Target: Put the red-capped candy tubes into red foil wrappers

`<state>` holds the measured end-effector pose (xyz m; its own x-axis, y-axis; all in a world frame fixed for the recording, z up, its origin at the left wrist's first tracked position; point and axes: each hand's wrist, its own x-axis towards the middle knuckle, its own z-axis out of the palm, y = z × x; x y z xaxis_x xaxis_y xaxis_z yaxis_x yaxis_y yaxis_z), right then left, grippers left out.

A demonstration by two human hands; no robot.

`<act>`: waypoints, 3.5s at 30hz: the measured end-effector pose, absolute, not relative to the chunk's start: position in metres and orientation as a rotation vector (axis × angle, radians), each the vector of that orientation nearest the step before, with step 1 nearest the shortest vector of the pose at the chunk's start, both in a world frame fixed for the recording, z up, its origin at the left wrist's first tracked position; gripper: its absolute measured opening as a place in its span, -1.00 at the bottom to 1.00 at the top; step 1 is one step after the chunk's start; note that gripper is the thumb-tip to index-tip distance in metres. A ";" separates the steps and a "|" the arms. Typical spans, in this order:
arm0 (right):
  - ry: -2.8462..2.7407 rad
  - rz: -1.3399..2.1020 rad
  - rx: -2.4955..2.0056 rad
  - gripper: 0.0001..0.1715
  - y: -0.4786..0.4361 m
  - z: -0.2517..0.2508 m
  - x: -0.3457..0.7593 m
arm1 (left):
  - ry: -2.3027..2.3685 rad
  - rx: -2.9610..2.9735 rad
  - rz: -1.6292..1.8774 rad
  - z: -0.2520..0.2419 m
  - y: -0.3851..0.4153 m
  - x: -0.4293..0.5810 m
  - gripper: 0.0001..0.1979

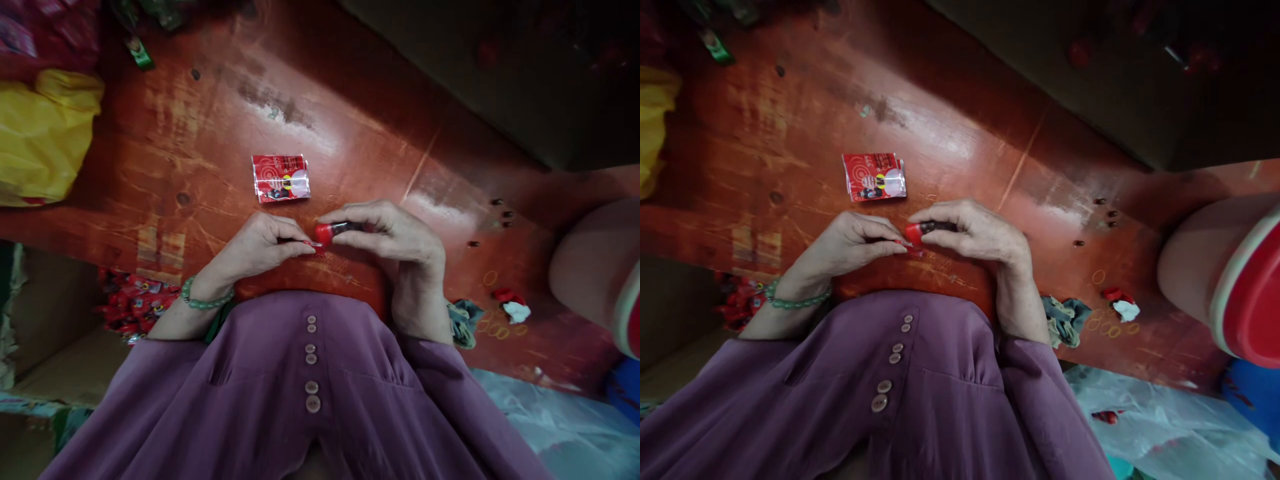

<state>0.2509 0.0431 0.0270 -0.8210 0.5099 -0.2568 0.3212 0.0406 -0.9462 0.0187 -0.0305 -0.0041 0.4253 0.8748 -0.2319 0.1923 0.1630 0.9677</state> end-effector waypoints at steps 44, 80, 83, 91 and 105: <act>-0.916 1.787 -0.997 -0.60 -0.003 -0.009 0.235 | 1.411 1.207 1.006 -0.002 -0.040 0.033 -0.83; -2.506 1.416 -1.129 -0.66 0.005 0.043 0.251 | 1.217 1.214 0.991 -0.012 -0.042 0.036 -0.93; -2.500 1.440 -1.089 -0.64 0.006 0.042 0.250 | 1.194 1.170 0.934 -0.011 -0.041 0.035 -0.93; -2.403 1.558 -0.951 -0.70 0.010 0.037 0.250 | 1.101 1.303 0.782 0.003 -0.031 0.027 -0.83; -2.308 1.573 -0.911 -0.74 0.010 0.035 0.253 | 1.167 1.396 0.733 0.011 -0.028 0.044 -0.86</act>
<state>0.2526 0.0097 0.0351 -0.7888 0.5907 -0.1698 0.3742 0.2424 -0.8951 0.0435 -0.0282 0.0115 0.3188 0.9300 -0.1832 0.2391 0.1082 0.9650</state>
